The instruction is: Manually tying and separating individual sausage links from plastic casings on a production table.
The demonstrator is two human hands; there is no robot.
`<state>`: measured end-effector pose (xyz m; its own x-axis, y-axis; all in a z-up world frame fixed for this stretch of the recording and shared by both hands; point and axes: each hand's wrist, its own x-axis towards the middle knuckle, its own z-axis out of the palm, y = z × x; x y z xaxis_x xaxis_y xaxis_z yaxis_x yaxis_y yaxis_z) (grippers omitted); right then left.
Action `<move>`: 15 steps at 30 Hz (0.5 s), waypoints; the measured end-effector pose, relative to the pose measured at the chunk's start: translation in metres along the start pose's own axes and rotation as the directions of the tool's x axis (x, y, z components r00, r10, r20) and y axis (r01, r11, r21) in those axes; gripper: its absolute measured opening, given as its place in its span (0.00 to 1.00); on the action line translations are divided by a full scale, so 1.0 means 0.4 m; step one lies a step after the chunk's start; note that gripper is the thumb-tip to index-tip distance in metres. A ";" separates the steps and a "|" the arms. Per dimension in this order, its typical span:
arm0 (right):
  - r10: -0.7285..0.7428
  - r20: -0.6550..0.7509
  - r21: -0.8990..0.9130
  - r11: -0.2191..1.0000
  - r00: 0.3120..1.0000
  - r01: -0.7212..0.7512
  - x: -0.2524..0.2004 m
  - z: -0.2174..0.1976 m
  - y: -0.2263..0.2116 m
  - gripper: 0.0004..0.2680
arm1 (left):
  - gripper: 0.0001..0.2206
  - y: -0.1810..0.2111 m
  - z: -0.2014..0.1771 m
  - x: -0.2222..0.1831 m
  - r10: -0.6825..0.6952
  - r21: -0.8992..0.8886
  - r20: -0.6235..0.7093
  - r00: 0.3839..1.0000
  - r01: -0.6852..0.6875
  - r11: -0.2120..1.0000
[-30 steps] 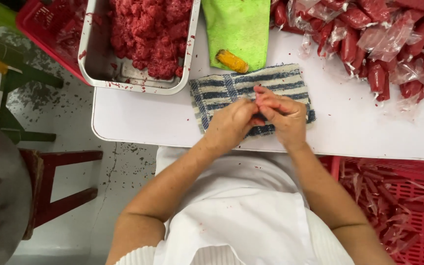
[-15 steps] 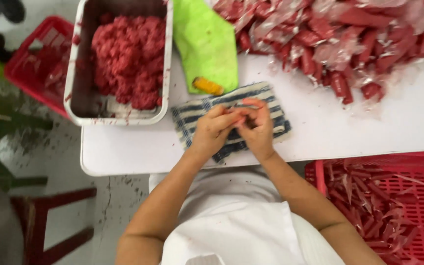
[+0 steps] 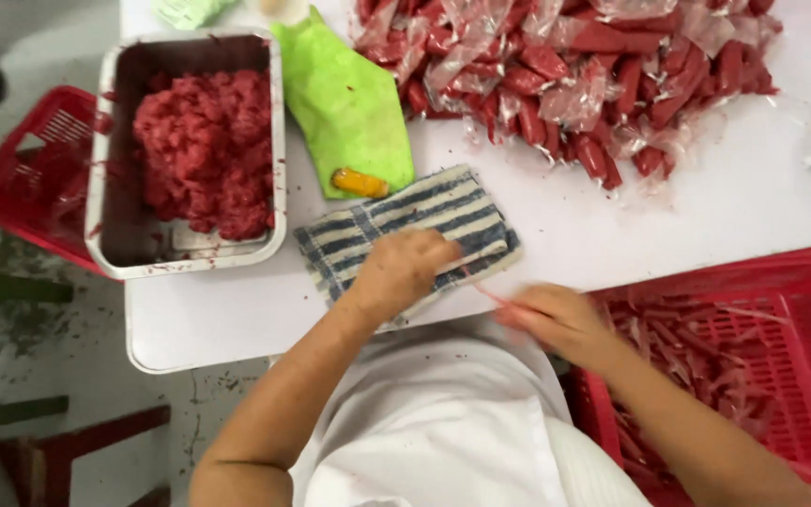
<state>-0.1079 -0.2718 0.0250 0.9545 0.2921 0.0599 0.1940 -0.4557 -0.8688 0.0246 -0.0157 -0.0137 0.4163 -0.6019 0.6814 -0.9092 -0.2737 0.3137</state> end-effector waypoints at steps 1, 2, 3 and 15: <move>0.160 0.120 -0.183 0.973 0.980 -0.137 -0.062 -0.061 -0.019 0.12 | 0.10 -0.002 -0.007 -0.005 -0.146 -0.059 0.037 0.989 0.148 0.987; 0.318 0.206 -0.374 0.899 0.925 -0.226 -0.106 -0.122 -0.032 0.12 | 0.20 -0.018 -0.018 -0.004 -0.280 -0.100 0.074 0.957 0.287 0.953; 0.316 0.203 -0.379 0.898 0.927 -0.223 -0.137 -0.144 -0.033 0.12 | 0.20 -0.004 -0.031 -0.001 -0.277 -0.100 0.068 0.958 0.283 0.954; -0.718 -0.019 -0.969 0.186 0.696 0.164 0.686 -0.523 -0.017 0.25 | 0.13 0.007 0.007 -0.067 -0.405 -0.129 0.050 0.913 0.408 0.904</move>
<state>0.2002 -0.3646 0.1502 0.5298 0.5140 0.6747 0.4123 -0.8512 0.3248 0.0109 -0.0021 -0.0330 0.7482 -0.4762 0.4620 -0.6516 -0.3962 0.6468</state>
